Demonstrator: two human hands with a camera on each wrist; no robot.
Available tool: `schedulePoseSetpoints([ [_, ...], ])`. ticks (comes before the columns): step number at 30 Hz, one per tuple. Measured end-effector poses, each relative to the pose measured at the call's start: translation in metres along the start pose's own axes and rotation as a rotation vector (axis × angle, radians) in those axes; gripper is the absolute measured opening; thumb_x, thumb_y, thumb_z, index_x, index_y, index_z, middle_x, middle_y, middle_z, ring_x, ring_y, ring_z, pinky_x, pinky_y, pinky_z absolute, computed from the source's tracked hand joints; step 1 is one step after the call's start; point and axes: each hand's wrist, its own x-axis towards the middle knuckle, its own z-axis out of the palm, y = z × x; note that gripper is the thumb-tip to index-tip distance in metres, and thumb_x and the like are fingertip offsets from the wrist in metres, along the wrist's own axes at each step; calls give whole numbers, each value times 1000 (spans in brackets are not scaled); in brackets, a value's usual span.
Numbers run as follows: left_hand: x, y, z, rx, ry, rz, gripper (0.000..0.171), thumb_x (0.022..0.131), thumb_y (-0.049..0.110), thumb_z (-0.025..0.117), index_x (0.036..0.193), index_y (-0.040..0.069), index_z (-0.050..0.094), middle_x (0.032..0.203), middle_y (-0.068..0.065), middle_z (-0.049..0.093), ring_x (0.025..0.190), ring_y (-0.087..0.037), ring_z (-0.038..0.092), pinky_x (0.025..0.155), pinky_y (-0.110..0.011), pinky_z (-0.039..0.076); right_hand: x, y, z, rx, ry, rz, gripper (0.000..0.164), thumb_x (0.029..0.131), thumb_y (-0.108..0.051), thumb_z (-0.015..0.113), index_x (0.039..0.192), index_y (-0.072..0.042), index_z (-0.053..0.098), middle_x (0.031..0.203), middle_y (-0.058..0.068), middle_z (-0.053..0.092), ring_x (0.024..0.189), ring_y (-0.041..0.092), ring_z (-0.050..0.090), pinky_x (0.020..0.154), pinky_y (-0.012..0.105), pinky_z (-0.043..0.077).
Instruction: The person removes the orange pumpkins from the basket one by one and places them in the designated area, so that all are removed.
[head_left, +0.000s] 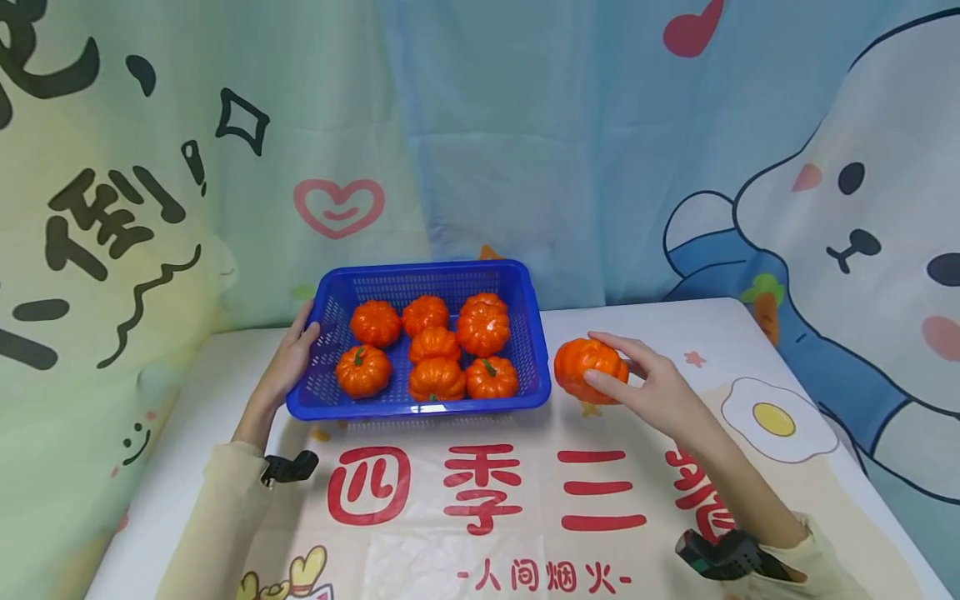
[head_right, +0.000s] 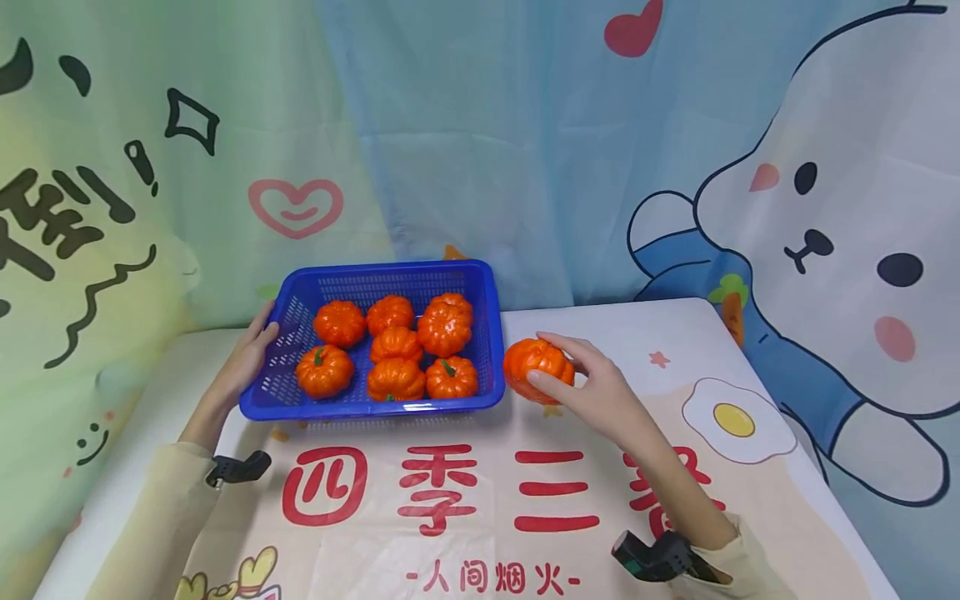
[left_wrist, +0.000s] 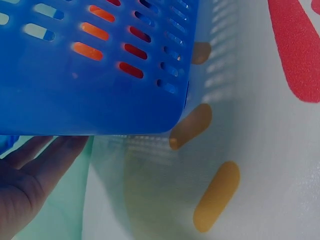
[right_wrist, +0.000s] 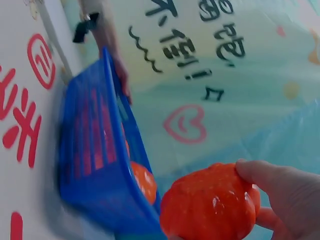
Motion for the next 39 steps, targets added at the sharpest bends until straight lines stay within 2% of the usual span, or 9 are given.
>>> schedulePoseSetpoints([
  [4,3,-11,-4,-4,-4,1,59,107,24,24,156,12,-6,164,-18,-3,150,-43,-1,119,-62,-1,19,13,-9,-57,39,40,67,93,-46,60,150,-18,38,149,19,40,129,43,45,90,51,55],
  [7,8,-23,-6,7,4,0,59,107,27,23,157,16,-6,164,-16,-3,150,-42,-1,119,-63,-1,46,25,-9,-76,43,75,70,93,-48,57,151,-15,36,148,21,41,124,41,47,89,48,56],
  [10,12,-32,-5,29,14,2,59,107,32,22,157,19,-5,165,-14,-2,151,-41,0,119,-62,0,75,37,-5,-93,56,84,71,94,-48,57,150,-10,36,147,23,41,125,41,46,93,51,54],
  [13,14,-35,-2,41,12,9,60,106,34,23,157,19,-5,165,-13,-2,151,-40,1,120,-61,1,97,47,-2,-124,83,82,68,95,-44,58,149,-7,37,145,26,42,126,42,45,97,55,51],
  [16,14,-34,-1,42,18,22,60,106,34,23,157,18,-4,165,-13,-1,151,-39,0,120,-60,0,109,52,1,-146,100,80,66,95,-39,58,147,-5,39,143,28,41,125,43,45,98,56,50],
  [30,12,-31,-3,34,29,26,60,106,34,23,157,18,-4,165,-12,-2,151,-40,1,120,-61,1,114,49,-3,-158,164,55,61,95,-33,60,146,-5,41,140,28,43,123,43,45,97,56,50],
  [39,15,-32,-3,42,21,16,59,106,35,21,157,19,-5,165,-13,-3,151,-42,1,119,-63,1,111,54,-7,-99,146,88,66,96,-35,58,150,-10,29,144,27,41,125,44,43,100,57,47],
])
